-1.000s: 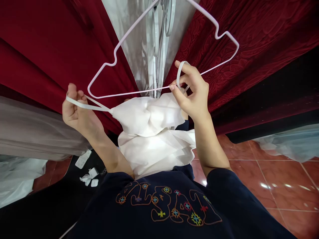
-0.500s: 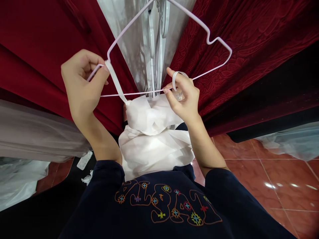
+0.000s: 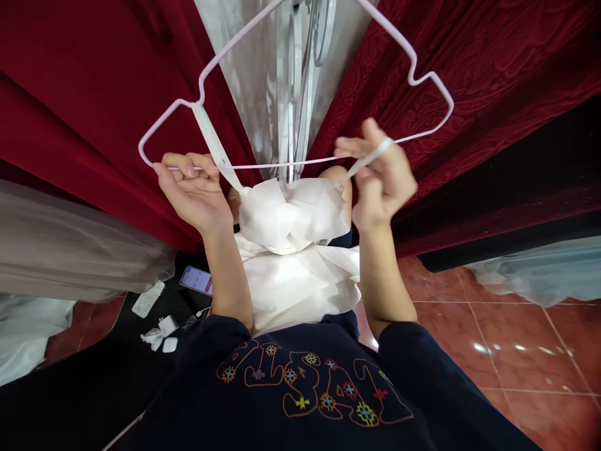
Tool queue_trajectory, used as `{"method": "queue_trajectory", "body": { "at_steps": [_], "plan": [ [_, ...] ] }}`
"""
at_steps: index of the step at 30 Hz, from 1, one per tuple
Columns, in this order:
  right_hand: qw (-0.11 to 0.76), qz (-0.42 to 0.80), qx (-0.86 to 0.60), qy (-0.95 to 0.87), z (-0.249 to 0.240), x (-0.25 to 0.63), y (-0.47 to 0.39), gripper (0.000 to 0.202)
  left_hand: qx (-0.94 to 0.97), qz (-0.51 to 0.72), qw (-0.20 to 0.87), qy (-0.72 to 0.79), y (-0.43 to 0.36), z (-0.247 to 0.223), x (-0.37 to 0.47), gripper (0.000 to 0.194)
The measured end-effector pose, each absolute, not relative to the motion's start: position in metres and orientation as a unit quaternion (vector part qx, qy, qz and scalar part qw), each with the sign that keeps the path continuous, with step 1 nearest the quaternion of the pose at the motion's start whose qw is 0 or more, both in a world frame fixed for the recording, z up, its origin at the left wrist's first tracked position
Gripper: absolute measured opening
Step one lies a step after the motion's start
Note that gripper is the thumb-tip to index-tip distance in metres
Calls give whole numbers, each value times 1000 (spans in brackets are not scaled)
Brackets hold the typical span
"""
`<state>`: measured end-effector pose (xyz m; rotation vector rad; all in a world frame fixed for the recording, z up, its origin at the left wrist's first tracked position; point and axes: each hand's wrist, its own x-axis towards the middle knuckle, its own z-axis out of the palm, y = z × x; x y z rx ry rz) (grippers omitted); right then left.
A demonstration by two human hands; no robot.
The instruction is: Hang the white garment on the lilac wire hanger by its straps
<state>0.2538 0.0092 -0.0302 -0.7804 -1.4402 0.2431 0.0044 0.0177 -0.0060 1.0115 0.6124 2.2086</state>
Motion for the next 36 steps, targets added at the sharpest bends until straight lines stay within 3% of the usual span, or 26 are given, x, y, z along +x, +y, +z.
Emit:
{"method": "queue_trajectory", "body": {
  "at_steps": [4,6,9,20,23,26,28,36],
  "plan": [
    [847,-3,-252,-468,-32,307,33,53,403,801,354,266,25,2,-19,45],
    [855,-40,-255,-449,-38,343,49,38,400,791,368,280,25,6,-26,47],
    [837,23,-313,-449,-42,381,67,22,388,790,383,278,23,9,-27,47],
    [845,165,-241,-449,-7,393,63,13,394,777,408,272,26,-3,-26,41],
    [824,202,-244,-470,-12,396,55,10,408,771,399,282,26,-4,-27,45],
    [793,193,-255,-519,-11,388,53,44,409,778,393,270,27,-4,-26,40],
    [768,167,-273,-555,-4,377,54,55,401,786,387,267,28,-3,-24,41],
    [610,94,-394,-681,37,344,61,42,385,789,386,283,22,1,-20,48]
  ]
}}
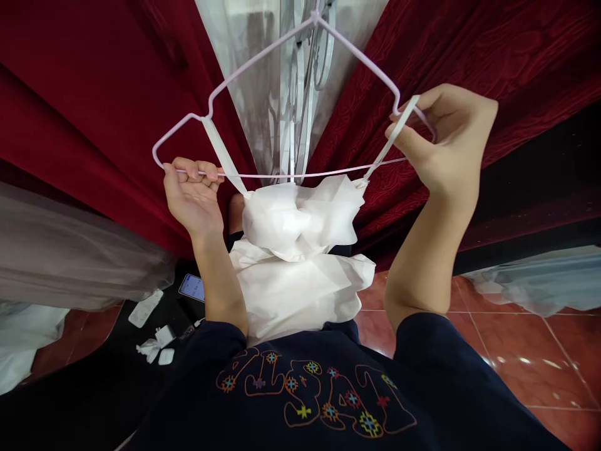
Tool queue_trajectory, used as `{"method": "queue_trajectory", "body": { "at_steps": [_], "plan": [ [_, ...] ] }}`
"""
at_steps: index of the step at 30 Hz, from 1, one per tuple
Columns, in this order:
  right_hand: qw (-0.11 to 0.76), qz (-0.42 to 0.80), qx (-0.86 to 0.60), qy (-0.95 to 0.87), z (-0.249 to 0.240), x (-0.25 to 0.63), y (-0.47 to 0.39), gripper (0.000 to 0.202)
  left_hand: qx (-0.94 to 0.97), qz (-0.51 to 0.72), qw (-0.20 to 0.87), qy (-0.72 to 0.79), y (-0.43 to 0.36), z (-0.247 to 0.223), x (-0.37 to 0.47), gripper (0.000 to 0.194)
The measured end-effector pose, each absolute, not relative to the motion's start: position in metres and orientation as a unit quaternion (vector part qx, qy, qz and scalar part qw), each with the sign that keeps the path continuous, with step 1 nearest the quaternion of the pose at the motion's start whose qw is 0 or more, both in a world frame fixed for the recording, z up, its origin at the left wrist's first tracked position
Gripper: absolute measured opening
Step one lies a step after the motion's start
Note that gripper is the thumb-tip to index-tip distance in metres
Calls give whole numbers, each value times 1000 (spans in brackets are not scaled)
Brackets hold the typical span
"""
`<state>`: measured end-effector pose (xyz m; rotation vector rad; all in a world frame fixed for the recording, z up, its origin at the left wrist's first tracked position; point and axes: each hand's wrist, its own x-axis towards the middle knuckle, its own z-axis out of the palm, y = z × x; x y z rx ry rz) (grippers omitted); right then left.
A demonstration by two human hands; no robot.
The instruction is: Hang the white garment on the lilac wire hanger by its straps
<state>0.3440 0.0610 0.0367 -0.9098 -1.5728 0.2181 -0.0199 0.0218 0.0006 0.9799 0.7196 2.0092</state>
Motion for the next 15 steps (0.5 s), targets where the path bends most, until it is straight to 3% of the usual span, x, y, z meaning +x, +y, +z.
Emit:
{"method": "queue_trajectory", "body": {
  "at_steps": [3,6,10,12,15],
  "plan": [
    [607,70,-403,-682,40,340,64,46,389,778,388,304,22,0,-18,51],
    [672,0,-375,-638,37,330,58,51,378,779,395,308,25,-2,-16,52],
    [781,-106,-289,-543,26,296,30,32,371,783,401,298,29,-5,-16,49],
    [754,-72,-310,-575,16,277,14,21,363,784,413,289,28,-4,-16,47],
    [627,56,-379,-678,-4,254,0,26,359,782,425,281,24,-4,-13,46]
  ]
}}
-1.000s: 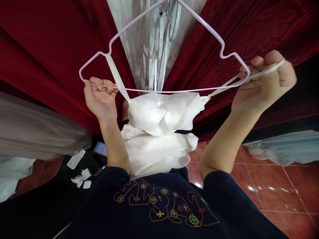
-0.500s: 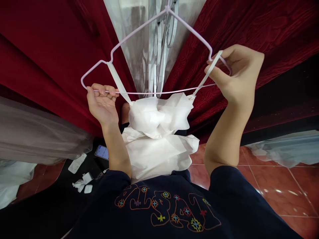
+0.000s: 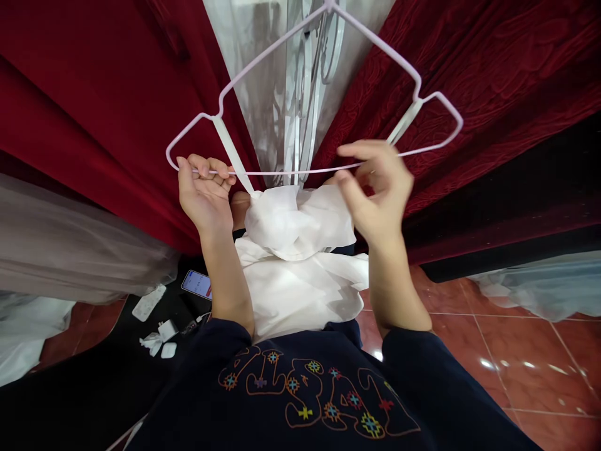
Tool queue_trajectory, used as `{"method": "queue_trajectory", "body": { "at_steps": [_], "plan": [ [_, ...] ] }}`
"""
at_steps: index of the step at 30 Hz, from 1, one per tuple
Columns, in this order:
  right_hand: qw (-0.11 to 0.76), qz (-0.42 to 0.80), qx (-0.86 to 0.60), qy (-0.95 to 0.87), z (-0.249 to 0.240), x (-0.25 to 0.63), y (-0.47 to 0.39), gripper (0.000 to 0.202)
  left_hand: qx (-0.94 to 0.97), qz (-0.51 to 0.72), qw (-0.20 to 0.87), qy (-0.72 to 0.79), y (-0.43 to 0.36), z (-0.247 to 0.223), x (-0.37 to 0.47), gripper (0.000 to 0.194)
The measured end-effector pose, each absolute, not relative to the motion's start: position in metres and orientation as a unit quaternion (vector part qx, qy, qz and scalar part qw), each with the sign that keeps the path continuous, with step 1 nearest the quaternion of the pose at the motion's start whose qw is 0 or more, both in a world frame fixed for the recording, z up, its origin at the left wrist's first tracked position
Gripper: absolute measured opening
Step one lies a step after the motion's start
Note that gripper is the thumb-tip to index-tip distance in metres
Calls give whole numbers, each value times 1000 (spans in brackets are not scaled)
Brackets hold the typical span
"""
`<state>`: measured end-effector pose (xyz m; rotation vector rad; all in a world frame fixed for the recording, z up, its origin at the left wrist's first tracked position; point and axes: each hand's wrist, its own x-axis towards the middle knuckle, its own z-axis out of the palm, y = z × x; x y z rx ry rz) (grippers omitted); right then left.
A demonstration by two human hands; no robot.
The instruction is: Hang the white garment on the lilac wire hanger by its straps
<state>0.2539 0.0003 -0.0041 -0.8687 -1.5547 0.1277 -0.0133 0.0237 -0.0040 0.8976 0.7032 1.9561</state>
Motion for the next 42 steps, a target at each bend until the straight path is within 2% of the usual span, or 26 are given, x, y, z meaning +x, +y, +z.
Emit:
{"method": "queue_trajectory", "body": {
  "at_steps": [2,7,10,13,16,18,20,22,24,26,28,31,34,37,42],
  "plan": [
    [588,115,-400,-694,-18,245,0,32,351,786,418,290,19,-6,-9,47],
    [631,122,-428,-635,-36,233,7,30,379,772,377,343,3,-21,8,45],
    [632,133,-434,-628,-38,227,9,26,455,708,351,411,-11,-25,13,38],
    [648,125,-435,-613,-39,224,12,26,517,624,357,464,-26,-15,11,31],
    [636,119,-441,-622,-39,228,17,28,533,609,393,437,-37,10,4,28],
    [629,125,-435,-633,-37,233,21,30,524,635,440,359,-38,29,-4,35],
    [632,130,-424,-636,-36,236,24,34,496,656,488,292,-33,44,-14,52],
    [641,128,-420,-629,-34,238,24,37,490,701,452,253,-27,51,-25,68],
    [652,117,-421,-619,-33,239,22,38,453,752,402,258,-23,47,-32,62],
    [657,114,-422,-614,-34,238,19,34,382,802,356,292,-23,36,-34,44],
    [647,128,-422,-623,-35,236,16,29,321,816,336,343,-24,21,-33,34],
    [627,155,-423,-635,-38,231,15,26,346,755,374,412,-24,3,-28,36],
    [625,161,-434,-629,-39,226,17,32,420,711,404,395,-21,-2,-17,34],
    [623,154,-446,-623,-38,221,18,35,453,702,410,365,-21,-1,-2,30],
    [630,169,-424,-629,-45,223,14,31,444,725,387,358,-25,1,14,35]
  ]
}}
